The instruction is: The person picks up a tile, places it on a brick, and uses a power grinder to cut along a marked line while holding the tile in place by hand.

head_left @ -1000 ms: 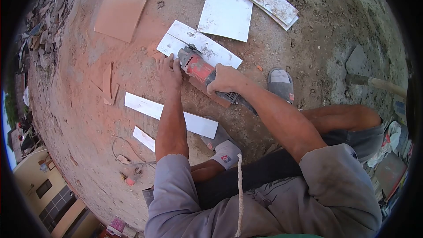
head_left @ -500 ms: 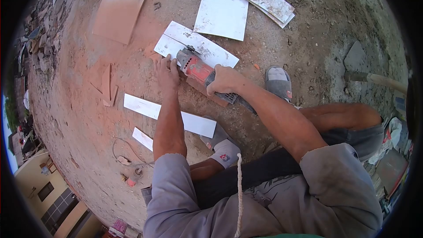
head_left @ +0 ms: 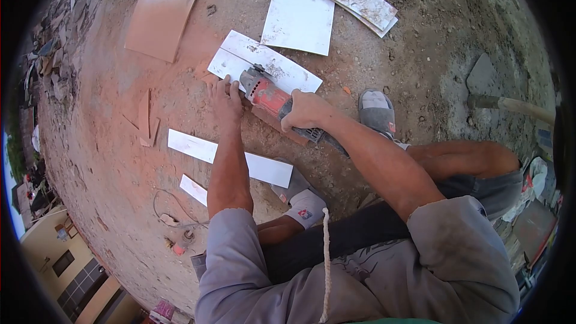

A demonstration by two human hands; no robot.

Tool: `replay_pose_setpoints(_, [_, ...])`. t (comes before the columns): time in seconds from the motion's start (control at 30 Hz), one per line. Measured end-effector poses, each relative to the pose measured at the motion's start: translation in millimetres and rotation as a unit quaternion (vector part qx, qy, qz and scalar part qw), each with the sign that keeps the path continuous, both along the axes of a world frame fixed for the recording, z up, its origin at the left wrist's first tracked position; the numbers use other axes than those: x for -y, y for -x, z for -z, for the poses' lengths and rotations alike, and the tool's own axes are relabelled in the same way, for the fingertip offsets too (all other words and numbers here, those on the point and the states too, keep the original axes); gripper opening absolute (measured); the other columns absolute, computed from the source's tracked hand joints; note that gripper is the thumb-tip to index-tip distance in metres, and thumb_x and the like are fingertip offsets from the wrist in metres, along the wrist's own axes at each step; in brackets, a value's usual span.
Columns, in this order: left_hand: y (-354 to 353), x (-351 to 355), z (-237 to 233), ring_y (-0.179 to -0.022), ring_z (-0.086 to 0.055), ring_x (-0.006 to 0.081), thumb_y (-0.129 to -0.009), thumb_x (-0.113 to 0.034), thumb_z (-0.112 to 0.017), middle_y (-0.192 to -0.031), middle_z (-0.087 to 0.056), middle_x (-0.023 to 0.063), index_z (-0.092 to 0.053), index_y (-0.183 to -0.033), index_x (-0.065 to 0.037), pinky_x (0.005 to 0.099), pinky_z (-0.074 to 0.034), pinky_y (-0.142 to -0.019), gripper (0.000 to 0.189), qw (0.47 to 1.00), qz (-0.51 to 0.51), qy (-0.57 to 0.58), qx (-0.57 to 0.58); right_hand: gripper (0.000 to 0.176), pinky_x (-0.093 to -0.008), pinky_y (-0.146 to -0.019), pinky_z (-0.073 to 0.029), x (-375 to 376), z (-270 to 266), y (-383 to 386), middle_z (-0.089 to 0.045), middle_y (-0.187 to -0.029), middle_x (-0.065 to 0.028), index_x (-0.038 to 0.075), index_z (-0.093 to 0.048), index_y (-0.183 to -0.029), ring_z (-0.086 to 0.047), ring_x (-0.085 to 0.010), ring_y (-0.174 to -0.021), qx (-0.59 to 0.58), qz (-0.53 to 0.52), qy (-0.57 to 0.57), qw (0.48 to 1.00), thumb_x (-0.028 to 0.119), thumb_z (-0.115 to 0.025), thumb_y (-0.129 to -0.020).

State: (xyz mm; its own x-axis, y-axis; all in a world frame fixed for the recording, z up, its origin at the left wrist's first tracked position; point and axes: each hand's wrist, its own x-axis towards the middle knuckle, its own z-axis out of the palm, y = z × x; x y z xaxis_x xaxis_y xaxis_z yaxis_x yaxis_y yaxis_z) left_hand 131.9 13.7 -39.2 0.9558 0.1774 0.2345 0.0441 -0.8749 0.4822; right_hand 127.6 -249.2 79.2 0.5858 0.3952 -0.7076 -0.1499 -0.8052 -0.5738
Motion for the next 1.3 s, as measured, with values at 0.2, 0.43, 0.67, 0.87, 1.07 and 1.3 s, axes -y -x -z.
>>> replay_pose_setpoints(0.2, [0.2,3.3,-1.2,-0.13,-0.043,0.0403,-0.09,-0.031,-0.063,-0.129,-0.057,0.0193,-0.065,-0.116,-0.008,0.0477,-0.029,-0.114,0.035,1.0,-0.018,-0.02,-0.006,0.085,-0.0388,-0.092,-0.051,2.0,1.3,2.9,-0.062,-0.115,-0.0301,-0.012,-0.049,-0.122,-0.063,-0.0382,-0.108,0.007,0.005,0.0,1.0,0.041,-0.075,-0.061])
replay_pose_setpoints(0.43, [1.9,5.2,-3.6,-0.133,-0.039,0.0421,-0.09,-0.031,-0.064,-0.13,-0.057,0.019,-0.065,-0.118,-0.01,0.048,-0.029,-0.114,0.035,1.0,-0.021,-0.006,-0.014,0.085,-0.0392,-0.093,-0.051,1.1,4.2,2.3,-0.062,-0.116,-0.03,-0.012,-0.049,-0.123,-0.062,-0.0384,-0.109,0.003,0.0,0.001,1.0,0.041,-0.074,-0.062])
replay_pose_setpoints(0.67, [2.2,5.7,-3.8,-0.133,-0.039,0.0448,-0.09,-0.031,-0.065,-0.134,-0.054,0.0211,-0.065,-0.118,-0.01,0.0488,-0.03,-0.112,0.035,1.0,-0.024,-0.006,-0.007,0.083,-0.0395,-0.092,-0.051,4.7,2.9,5.9,-0.061,-0.115,-0.0311,-0.012,-0.048,-0.123,-0.062,-0.0389,-0.108,0.007,0.001,-0.005,1.0,0.041,-0.073,-0.063])
replay_pose_setpoints(0.87, [2.7,10.3,-8.3,-0.132,-0.04,0.0417,-0.09,-0.031,-0.064,-0.131,-0.056,0.0196,-0.065,-0.117,-0.008,0.0482,-0.029,-0.114,0.035,0.999,-0.037,-0.015,-0.016,0.084,-0.0394,-0.091,-0.052,9.7,0.3,10.0,-0.062,-0.115,-0.0311,-0.013,-0.049,-0.122,-0.063,-0.0391,-0.108,0.0,0.001,-0.007,1.0,0.04,-0.073,-0.062])
replay_pose_setpoints(1.07, [1.8,4.5,-5.1,-0.129,-0.043,0.0424,-0.09,-0.031,-0.064,-0.13,-0.057,0.0198,-0.065,-0.118,-0.008,0.0485,-0.031,-0.112,0.036,1.0,-0.02,-0.02,-0.006,0.084,-0.0396,-0.091,-0.052,6.6,3.8,6.4,-0.062,-0.115,-0.0308,-0.012,-0.049,-0.122,-0.063,-0.0391,-0.108,-0.003,0.005,-0.01,1.0,0.039,-0.073,-0.06])
replay_pose_setpoints(1.3, [2.5,10.9,-12.6,-0.131,-0.041,0.0396,-0.091,-0.03,-0.062,-0.129,-0.057,0.0199,-0.064,-0.118,-0.007,0.0477,-0.028,-0.115,0.035,0.999,-0.023,-0.016,-0.024,0.084,-0.0397,-0.091,-0.052,9.3,3.2,7.9,-0.061,-0.116,-0.0308,-0.013,-0.049,-0.122,-0.062,-0.0389,-0.109,0.0,0.003,-0.003,1.0,0.039,-0.073,-0.062])
